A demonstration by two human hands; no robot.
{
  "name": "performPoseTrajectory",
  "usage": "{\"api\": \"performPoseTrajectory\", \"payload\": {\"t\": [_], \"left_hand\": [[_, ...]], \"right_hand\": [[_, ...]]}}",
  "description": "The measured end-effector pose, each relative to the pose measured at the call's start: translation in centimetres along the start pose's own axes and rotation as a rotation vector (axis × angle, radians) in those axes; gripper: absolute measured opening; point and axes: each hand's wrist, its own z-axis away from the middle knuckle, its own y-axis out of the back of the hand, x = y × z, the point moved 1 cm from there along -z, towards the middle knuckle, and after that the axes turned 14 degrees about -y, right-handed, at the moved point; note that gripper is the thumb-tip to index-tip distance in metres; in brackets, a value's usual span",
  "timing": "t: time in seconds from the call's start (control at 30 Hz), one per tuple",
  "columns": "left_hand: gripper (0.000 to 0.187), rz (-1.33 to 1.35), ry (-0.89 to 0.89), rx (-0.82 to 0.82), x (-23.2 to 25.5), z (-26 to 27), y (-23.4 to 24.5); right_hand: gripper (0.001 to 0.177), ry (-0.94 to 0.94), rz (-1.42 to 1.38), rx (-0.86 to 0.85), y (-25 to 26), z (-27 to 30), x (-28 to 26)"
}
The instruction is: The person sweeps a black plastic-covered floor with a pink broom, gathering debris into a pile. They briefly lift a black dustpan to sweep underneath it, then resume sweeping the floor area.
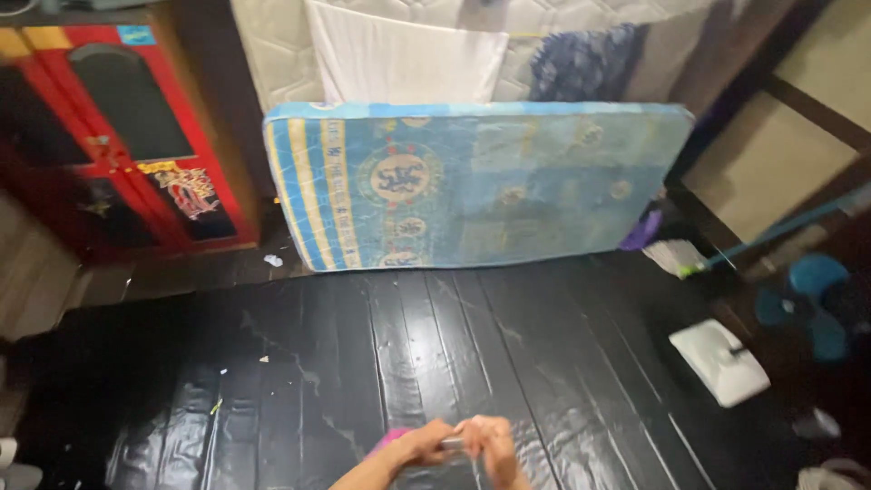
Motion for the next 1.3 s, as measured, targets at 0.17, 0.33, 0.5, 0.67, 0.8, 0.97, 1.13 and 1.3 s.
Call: {"api": "performPoseTrajectory", "payload": {"t": [0.17,0.33,0.5,0.67,0.8,0.97,1.13,1.3], "left_hand": [[0.026,-0.112,0.326,-0.182,-4.9,6.4,2.1],[0.013,-0.231,0.741,-0.455,-7.9,6.9,4.0],[0.032,-0.27,0.792,-0.442,-9.9,4.6,5.9],[0.02,-0.268,0.333,-0.04,-10.5,-2.6,7.6],[0.043,-0.161,0.367,0.016,-2.8,-8.7,9.3],[0.045,0.049,0.146,-0.094,-2.5,-5.9,7.4],[0.008,-0.041,0.23,-0.05,-8.7,2.8,8.3],[0.025,-0.217,0.416,-0.156,-14.1,9.8,11.2]], "right_hand": [[0.047,-0.264,-0.054,-0.137,-0.8,0.4,6.8],[0.042,-0.389,0.253,-0.215,-1.8,-0.9,1.2],[0.04,-0.306,0.258,-0.209,1.9,-3.5,5.1],[0.053,0.132,0.132,-0.073,4.6,-8.7,-6.1],[0.051,0.175,-0.009,-0.233,2.9,-8.5,-15.4],[0.06,0.086,0.025,-0.267,-0.1,-8.6,-11.1],[0.057,0.028,-0.034,-0.219,-4.0,-9.5,-3.4],[0.057,-0.011,0.046,-0.284,-8.8,-11.7,1.6]]}}
